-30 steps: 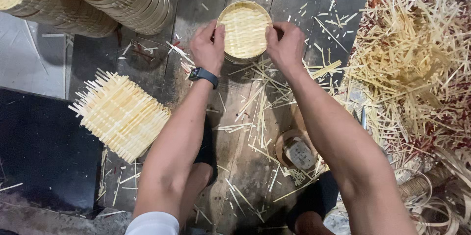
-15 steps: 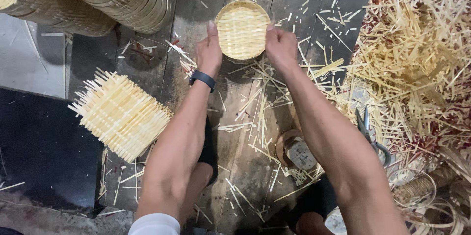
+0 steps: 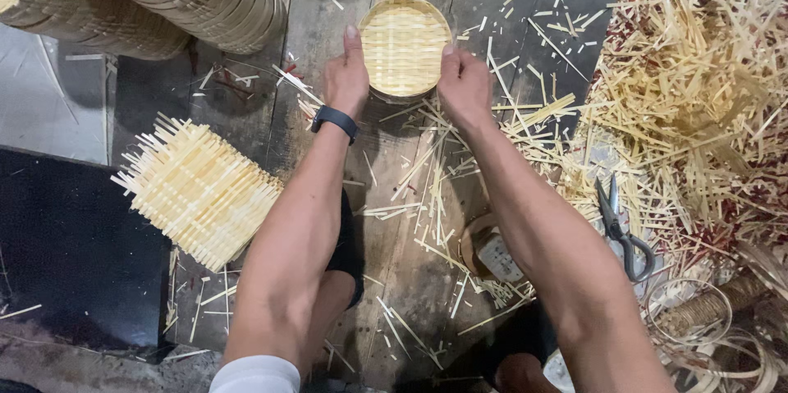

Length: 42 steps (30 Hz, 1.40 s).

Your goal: The person weaves thin bamboo strips into mats, trims the edges with scissors, and fits the mats into circular bamboo frames to construct small containers.

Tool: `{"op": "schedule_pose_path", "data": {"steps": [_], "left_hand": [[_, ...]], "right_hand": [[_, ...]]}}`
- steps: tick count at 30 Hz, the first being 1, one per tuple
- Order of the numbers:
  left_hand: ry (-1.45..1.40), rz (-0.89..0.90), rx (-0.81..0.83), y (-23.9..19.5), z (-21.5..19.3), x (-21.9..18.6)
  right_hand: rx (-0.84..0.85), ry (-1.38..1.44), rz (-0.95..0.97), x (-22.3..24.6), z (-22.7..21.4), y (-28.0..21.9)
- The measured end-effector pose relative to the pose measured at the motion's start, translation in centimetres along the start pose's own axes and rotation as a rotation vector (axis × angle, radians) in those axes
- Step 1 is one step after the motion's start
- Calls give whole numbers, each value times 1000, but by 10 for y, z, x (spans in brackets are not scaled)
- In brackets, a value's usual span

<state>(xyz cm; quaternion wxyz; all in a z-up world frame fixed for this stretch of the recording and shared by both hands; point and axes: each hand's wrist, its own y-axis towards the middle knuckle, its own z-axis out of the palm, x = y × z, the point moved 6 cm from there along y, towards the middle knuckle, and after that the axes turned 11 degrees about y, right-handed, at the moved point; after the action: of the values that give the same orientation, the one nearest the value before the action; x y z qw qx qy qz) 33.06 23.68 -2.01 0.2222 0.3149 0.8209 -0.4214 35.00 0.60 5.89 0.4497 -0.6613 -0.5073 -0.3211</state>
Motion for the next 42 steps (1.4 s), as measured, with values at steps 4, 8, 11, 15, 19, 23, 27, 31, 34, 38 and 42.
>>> {"op": "schedule_pose_path", "data": {"steps": [4, 8, 11, 15, 19, 23, 27, 31, 34, 38, 42], "left_hand": [[27, 32, -42, -5, -4, -4], [53, 59, -83, -8, -5, -4], [16, 50, -106, -10, -3, -1], [-4, 50, -134, -12, -15, 0], [-83, 170, -242, -33, -41, 2], [-74, 227, -323, -76, -47, 19], [111, 328, -298, -120, -16, 46], [212, 561, -162, -175, 52, 82], [85, 337, 71, -205, 105, 130], [-260, 91, 285, -240, 138, 168], [-680, -279, 520, -274, 160, 166]], "right_hand": [[-45, 34, -101, -2, -3, 0], [4, 58, -2, -14, 0, 6], [17, 113, -21, -14, 0, 9], [48, 107, 38, -1, -22, 5], [235, -208, -153, 45, -84, -27], [556, -674, -92, 58, -171, -124], [660, -961, 59, 33, -234, -237], [543, -722, -99, 0, -209, -283], [414, -627, -183, -37, -162, -285], [277, -360, -75, -92, -142, -274], [293, 218, 300, -145, -146, -254]]}}
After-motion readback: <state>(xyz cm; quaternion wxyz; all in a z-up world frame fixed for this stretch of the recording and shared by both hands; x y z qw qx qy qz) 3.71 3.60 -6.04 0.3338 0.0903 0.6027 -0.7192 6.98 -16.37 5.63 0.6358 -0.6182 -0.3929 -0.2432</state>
